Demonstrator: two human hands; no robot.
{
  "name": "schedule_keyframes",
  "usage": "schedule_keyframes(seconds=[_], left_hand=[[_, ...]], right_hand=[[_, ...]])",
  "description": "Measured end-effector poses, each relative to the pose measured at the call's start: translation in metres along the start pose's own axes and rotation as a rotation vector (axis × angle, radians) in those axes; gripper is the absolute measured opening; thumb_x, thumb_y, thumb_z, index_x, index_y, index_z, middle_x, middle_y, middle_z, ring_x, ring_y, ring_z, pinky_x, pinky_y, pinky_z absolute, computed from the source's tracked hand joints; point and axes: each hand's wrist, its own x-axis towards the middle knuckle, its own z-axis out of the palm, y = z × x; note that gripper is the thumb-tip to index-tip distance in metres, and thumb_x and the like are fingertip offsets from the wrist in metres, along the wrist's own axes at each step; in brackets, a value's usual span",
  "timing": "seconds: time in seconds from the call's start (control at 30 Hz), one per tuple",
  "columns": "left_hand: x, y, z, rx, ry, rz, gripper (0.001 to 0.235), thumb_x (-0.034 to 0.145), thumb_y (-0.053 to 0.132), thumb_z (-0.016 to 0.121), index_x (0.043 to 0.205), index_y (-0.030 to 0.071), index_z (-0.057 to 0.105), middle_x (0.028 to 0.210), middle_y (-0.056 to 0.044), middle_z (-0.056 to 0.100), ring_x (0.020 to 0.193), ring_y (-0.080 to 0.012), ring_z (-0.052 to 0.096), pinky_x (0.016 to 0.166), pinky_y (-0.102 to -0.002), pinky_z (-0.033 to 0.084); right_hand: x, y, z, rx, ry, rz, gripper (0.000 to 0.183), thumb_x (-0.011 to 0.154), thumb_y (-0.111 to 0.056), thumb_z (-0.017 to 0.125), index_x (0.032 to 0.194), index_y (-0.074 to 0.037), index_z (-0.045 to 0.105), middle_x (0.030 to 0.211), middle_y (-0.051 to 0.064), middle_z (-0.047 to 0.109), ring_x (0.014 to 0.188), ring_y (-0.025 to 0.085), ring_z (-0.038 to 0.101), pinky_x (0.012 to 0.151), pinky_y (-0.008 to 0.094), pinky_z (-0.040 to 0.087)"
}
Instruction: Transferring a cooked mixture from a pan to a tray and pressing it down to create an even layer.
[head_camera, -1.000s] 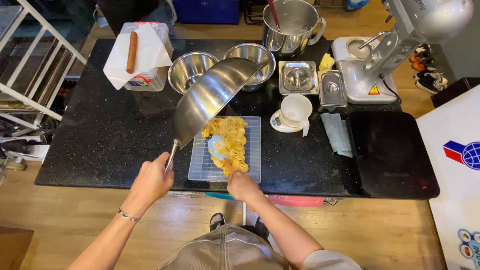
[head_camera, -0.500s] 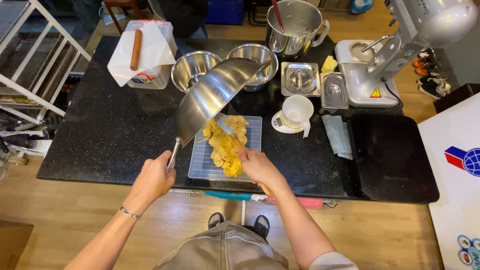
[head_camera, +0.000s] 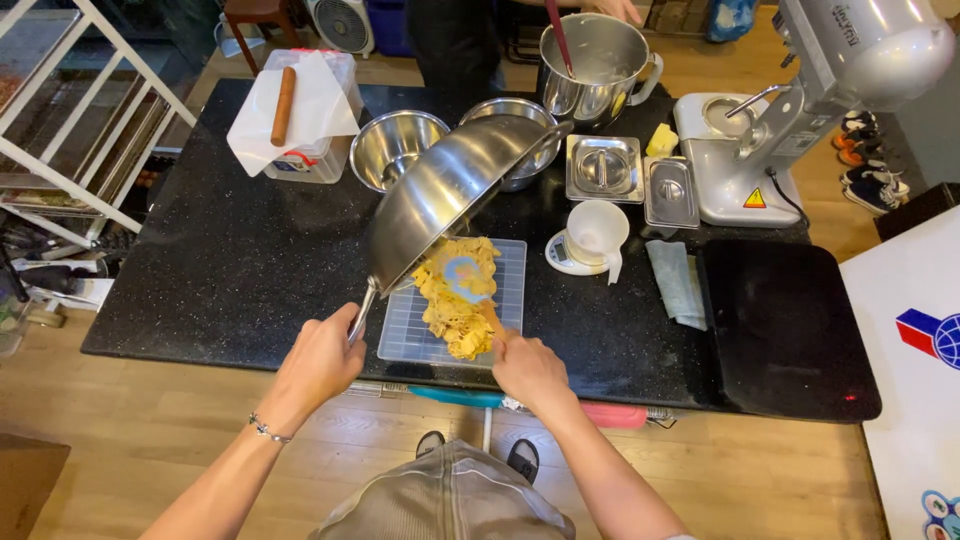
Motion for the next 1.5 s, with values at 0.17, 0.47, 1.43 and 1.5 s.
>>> schedule_keyframes(seconds=[0.17,0.47,1.43,1.5], left_hand=[[0.002,-0.003,-0.010,0.000,0.057,0.026,0.010,0.096,0.006,0.068,0.104,0.007,0.073,0.066,-0.023,0.074,0.072,-0.0416,0.082,0.070,-0.049,0.063],[-0.008,0.003,-0.017,-0.032,0.102,0.004,0.008,0.095,0.002,0.069,0.102,0.004,0.073,0.060,-0.021,0.072,0.066,-0.0370,0.080,0.067,-0.044,0.062],[-0.006,-0.011,-0.019,-0.072,0.080,0.039,0.005,0.093,0.002,0.073,0.093,0.007,0.070,0.058,-0.018,0.069,0.063,-0.0343,0.074,0.065,-0.043,0.059],[-0.012,-0.008,-0.029,-0.046,0.084,0.030,0.003,0.092,0.001,0.073,0.092,0.004,0.072,0.059,-0.019,0.069,0.064,-0.0346,0.073,0.065,-0.042,0.059]], right_hand=[[0.044,0.048,0.047,0.050,0.005,0.027,0.064,0.117,-0.046,0.040,0.140,0.003,0.074,0.119,0.035,0.083,0.114,0.053,0.083,0.094,0.063,0.068],[0.045,0.031,0.027,0.567,-0.006,0.055,0.065,0.118,-0.044,0.042,0.142,0.010,0.068,0.082,0.023,0.076,0.056,0.031,0.074,0.048,0.042,0.063],[0.028,0.040,-0.025,0.006,0.116,-0.093,0.054,0.117,-0.054,0.046,0.123,-0.012,0.080,0.113,0.030,0.085,0.117,0.057,0.081,0.097,0.069,0.066],[0.047,0.027,-0.027,-0.097,0.177,-0.071,0.047,0.118,-0.046,0.047,0.128,-0.011,0.077,0.117,0.030,0.085,0.119,0.056,0.081,0.101,0.065,0.066]])
